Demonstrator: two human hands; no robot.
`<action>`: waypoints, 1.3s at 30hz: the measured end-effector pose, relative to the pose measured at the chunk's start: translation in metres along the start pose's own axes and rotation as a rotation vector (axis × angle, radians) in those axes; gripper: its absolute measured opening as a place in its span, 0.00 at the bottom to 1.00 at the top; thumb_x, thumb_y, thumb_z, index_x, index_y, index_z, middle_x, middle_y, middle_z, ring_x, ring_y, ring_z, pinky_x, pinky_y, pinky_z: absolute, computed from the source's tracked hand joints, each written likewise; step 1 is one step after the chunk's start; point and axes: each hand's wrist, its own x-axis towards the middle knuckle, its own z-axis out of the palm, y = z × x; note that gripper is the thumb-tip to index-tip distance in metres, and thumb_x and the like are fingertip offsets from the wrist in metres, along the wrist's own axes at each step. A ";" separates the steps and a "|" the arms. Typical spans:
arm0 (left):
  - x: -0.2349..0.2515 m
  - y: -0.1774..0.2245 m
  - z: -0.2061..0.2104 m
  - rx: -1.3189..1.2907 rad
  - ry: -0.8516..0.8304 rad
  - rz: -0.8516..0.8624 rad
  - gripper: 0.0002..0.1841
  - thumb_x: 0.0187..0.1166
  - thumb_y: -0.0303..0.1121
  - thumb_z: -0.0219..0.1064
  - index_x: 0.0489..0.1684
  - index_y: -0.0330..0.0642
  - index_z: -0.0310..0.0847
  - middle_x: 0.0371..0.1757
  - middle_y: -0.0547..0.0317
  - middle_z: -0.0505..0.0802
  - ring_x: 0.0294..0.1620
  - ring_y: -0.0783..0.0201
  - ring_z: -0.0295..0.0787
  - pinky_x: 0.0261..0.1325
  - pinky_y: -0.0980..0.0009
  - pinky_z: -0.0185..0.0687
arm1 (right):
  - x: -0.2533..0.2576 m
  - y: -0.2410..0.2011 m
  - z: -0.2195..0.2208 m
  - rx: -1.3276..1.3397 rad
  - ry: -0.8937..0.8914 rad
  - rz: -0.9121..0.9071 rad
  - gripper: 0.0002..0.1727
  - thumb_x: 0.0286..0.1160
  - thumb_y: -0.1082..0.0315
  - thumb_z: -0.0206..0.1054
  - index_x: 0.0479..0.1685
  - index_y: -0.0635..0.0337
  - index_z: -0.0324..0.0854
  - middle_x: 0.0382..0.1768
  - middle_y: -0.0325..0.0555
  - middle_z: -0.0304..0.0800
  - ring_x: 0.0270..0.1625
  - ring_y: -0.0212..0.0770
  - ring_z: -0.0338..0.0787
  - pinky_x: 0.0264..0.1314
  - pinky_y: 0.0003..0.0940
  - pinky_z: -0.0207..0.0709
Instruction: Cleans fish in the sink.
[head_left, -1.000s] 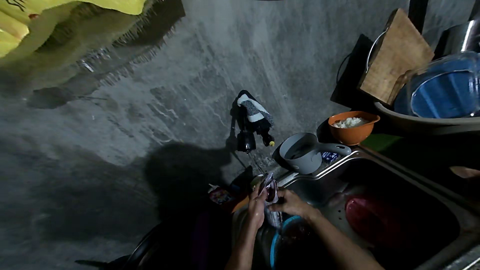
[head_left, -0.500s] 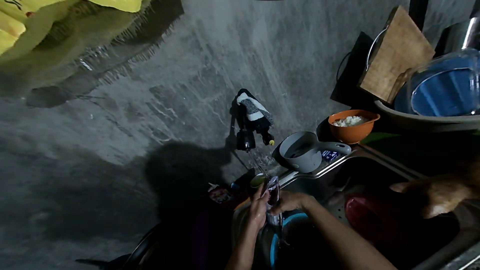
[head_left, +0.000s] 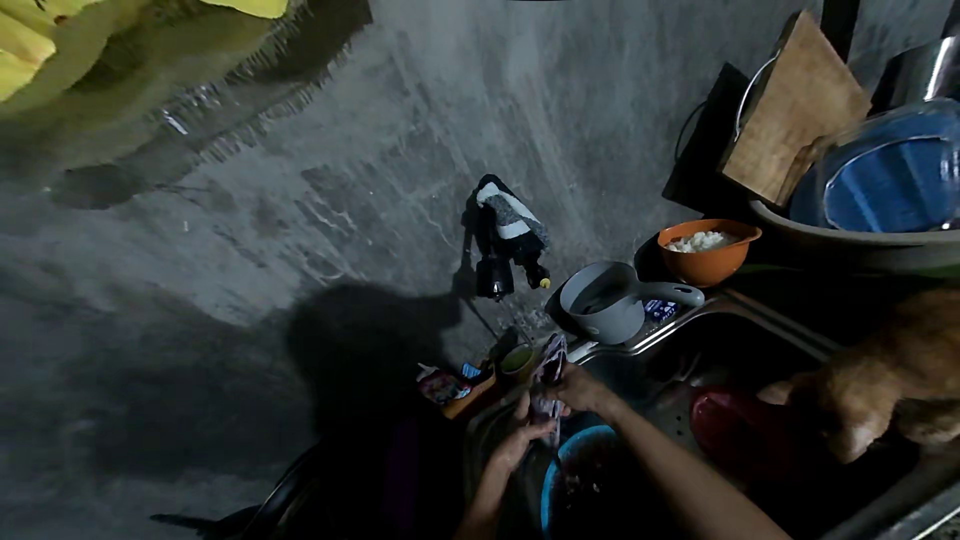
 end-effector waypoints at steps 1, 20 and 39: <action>0.001 -0.004 0.001 0.035 -0.010 -0.001 0.52 0.66 0.22 0.69 0.91 0.30 0.32 0.66 0.44 0.85 0.65 0.64 0.86 0.69 0.69 0.82 | 0.003 0.000 0.000 0.016 0.022 0.018 0.24 0.84 0.59 0.68 0.71 0.66 0.76 0.49 0.57 0.88 0.37 0.42 0.88 0.47 0.39 0.84; 0.009 0.018 -0.011 0.453 -0.095 -0.130 0.46 0.81 0.35 0.67 0.96 0.43 0.38 0.91 0.41 0.62 0.88 0.54 0.63 0.88 0.59 0.62 | 0.010 0.013 -0.011 0.353 -0.108 0.338 0.23 0.94 0.49 0.50 0.70 0.58 0.71 0.31 0.43 0.78 0.22 0.35 0.78 0.28 0.29 0.78; 0.006 0.022 0.003 0.643 0.066 -0.186 0.32 0.95 0.44 0.47 0.93 0.35 0.48 0.91 0.38 0.63 0.91 0.50 0.58 0.92 0.55 0.50 | -0.024 0.017 0.014 0.191 0.486 0.017 0.16 0.86 0.68 0.63 0.64 0.70 0.81 0.58 0.63 0.87 0.57 0.54 0.89 0.64 0.51 0.81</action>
